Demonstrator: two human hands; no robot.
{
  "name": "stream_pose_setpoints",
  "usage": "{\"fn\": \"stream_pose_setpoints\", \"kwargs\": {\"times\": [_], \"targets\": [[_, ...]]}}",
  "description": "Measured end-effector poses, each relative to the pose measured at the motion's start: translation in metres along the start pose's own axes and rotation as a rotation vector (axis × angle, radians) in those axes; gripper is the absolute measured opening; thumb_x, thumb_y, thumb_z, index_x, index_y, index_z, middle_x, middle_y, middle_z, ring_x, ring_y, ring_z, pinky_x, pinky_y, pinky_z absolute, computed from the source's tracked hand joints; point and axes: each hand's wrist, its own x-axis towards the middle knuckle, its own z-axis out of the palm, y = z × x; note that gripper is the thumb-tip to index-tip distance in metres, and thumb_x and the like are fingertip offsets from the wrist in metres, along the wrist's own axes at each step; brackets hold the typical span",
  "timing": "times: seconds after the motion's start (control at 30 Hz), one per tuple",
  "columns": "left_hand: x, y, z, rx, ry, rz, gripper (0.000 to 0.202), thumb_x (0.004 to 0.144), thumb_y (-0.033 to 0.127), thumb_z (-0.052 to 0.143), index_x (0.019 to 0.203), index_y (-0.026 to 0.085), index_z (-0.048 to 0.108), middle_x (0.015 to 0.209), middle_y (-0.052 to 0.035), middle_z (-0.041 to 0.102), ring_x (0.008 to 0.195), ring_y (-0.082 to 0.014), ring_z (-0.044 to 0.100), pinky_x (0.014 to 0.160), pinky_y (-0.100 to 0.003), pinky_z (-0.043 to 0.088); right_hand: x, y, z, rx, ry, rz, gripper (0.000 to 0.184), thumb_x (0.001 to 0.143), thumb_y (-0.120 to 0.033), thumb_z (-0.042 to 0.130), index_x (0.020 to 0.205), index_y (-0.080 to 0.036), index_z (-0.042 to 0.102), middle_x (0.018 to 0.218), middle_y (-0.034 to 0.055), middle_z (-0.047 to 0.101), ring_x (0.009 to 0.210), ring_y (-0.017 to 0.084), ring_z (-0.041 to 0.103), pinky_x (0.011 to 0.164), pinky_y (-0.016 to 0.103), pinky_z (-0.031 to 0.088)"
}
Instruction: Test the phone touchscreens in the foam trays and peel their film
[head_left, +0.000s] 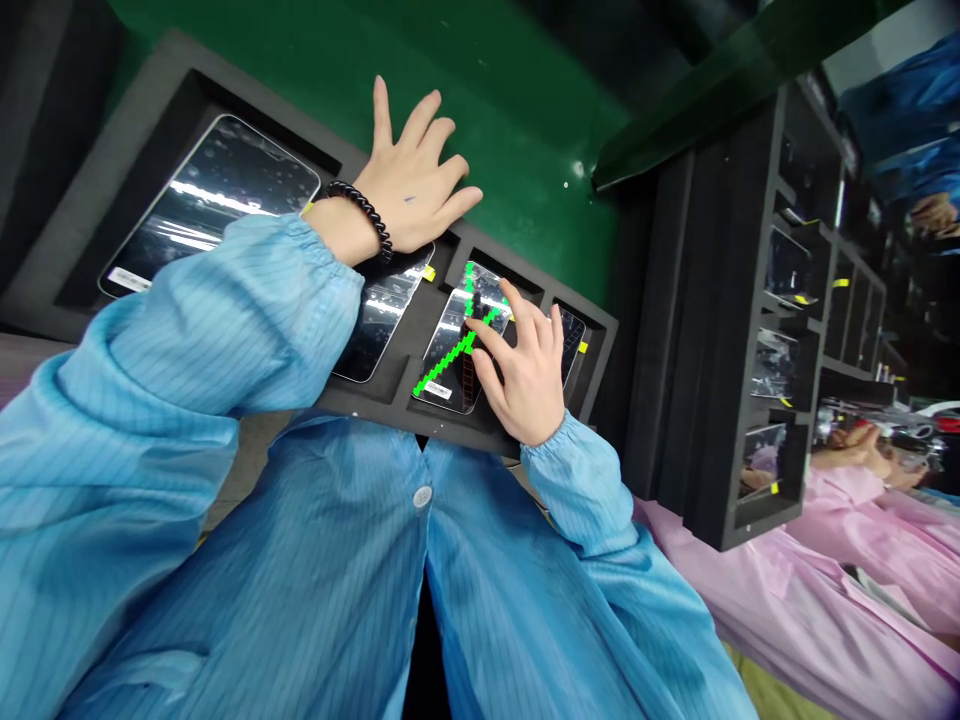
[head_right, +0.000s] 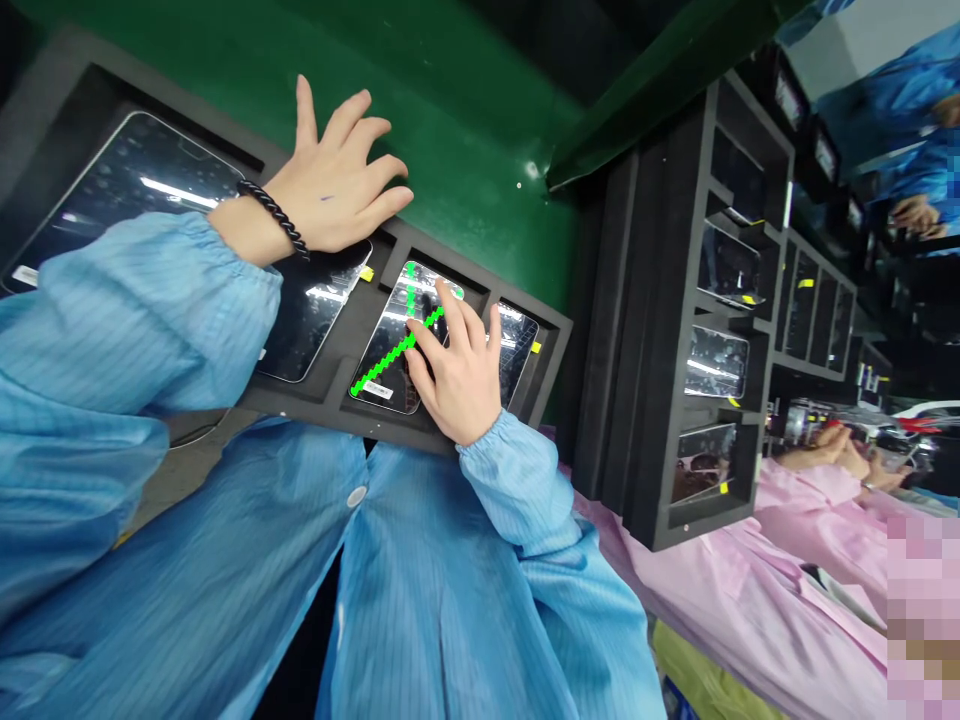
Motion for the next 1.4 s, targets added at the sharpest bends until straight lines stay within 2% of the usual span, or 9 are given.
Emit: {"fn": "stream_pose_setpoints", "kwargs": {"times": [0.1, 0.37, 0.6, 0.83, 0.93, 1.03, 1.2, 1.3, 1.4], "targets": [[0.001, -0.003, 0.002, -0.032, 0.007, 0.031, 0.056, 0.100, 0.053, 0.022, 0.128, 0.027, 0.062, 0.159, -0.0076, 0.036, 0.157, -0.0334, 0.006, 0.122, -0.072, -0.015, -0.010, -0.002, -0.002, 0.006, -0.008, -0.008, 0.036, 0.105, -0.039, 0.043, 0.129, -0.028, 0.067, 0.162, 0.0083, 0.041, 0.143, 0.030, 0.043, 0.125, 0.061, 0.021], [0.000, -0.001, 0.000, -0.044, -0.005, 0.018, 0.054, 0.098, 0.051, 0.023, 0.124, 0.025, 0.063, 0.158, -0.0081, 0.037, 0.157, -0.0347, 0.006, 0.121, -0.073, -0.016, -0.039, -0.008, -0.005, 0.038, -0.037, -0.012, 0.035, 0.104, -0.037, 0.045, 0.130, -0.027, 0.067, 0.162, 0.0087, 0.042, 0.141, 0.030, 0.045, 0.125, 0.060, 0.021], [0.001, 0.001, 0.000, 0.068, -0.030, 0.003, 0.065, 0.100, 0.046, 0.016, 0.135, 0.014, 0.060, 0.157, -0.0167, 0.035, 0.157, -0.0353, 0.006, 0.121, -0.076, -0.011, -0.070, -0.012, -0.011, 0.062, -0.090, -0.026, 0.035, 0.104, -0.036, 0.045, 0.131, -0.027, 0.066, 0.162, 0.0110, 0.041, 0.140, 0.028, 0.047, 0.126, 0.059, 0.019], [0.000, 0.001, -0.004, 0.016, -0.041, 0.024, 0.064, 0.097, 0.057, 0.020, 0.131, 0.024, 0.063, 0.158, -0.0092, 0.036, 0.157, -0.0367, 0.007, 0.122, -0.075, -0.012, -0.088, -0.016, -0.016, 0.124, -0.105, -0.056, 0.036, 0.105, -0.035, 0.042, 0.130, -0.024, 0.065, 0.160, 0.0139, 0.042, 0.139, 0.029, 0.047, 0.125, 0.061, 0.019], [0.000, 0.001, -0.005, 0.009, -0.047, 0.014, 0.064, 0.096, 0.058, 0.018, 0.130, 0.028, 0.063, 0.158, -0.0055, 0.036, 0.157, -0.0346, 0.006, 0.122, -0.074, -0.014, -0.090, -0.003, -0.024, 0.164, -0.036, -0.007, 0.038, 0.105, -0.035, 0.040, 0.136, -0.025, 0.061, 0.160, 0.0130, 0.042, 0.141, 0.029, 0.046, 0.125, 0.060, 0.021], [0.000, 0.002, -0.005, -0.010, -0.049, -0.003, 0.062, 0.096, 0.059, 0.018, 0.129, 0.033, 0.063, 0.158, -0.0008, 0.037, 0.158, -0.0304, 0.004, 0.125, -0.068, -0.017, -0.096, 0.025, -0.021, 0.243, 0.127, 0.208, 0.046, 0.105, -0.037, 0.039, 0.149, -0.026, 0.047, 0.163, 0.0118, 0.037, 0.148, 0.030, 0.038, 0.123, 0.059, 0.026], [-0.002, 0.003, -0.003, 0.025, -0.052, 0.010, 0.067, 0.097, 0.059, 0.015, 0.133, 0.027, 0.061, 0.159, -0.0073, 0.034, 0.157, -0.0319, 0.005, 0.123, -0.067, -0.018, -0.111, 0.071, 0.021, 0.455, 0.309, 0.438, 0.062, 0.104, -0.046, 0.039, 0.162, -0.031, 0.022, 0.170, 0.0080, 0.022, 0.157, 0.031, 0.022, 0.125, 0.064, 0.020], [-0.001, 0.000, -0.001, 0.029, -0.035, 0.017, 0.068, 0.098, 0.060, 0.014, 0.132, 0.024, 0.061, 0.158, -0.0087, 0.036, 0.157, -0.0323, 0.007, 0.123, -0.066, -0.018, -0.114, 0.076, 0.046, 0.653, 0.434, 0.495, 0.065, 0.104, -0.050, 0.037, 0.162, -0.034, 0.016, 0.171, 0.0059, 0.017, 0.157, 0.030, 0.023, 0.126, 0.062, 0.023], [0.003, -0.004, 0.000, 0.028, -0.049, -0.010, 0.069, 0.098, 0.061, 0.013, 0.129, 0.022, 0.061, 0.157, -0.0111, 0.040, 0.157, -0.0323, 0.012, 0.123, -0.067, -0.012, -0.118, 0.063, 0.054, 0.795, 0.533, 0.549, 0.065, 0.103, -0.049, 0.038, 0.162, -0.036, 0.015, 0.171, 0.0047, 0.017, 0.157, 0.029, 0.024, 0.126, 0.062, 0.025]]}}
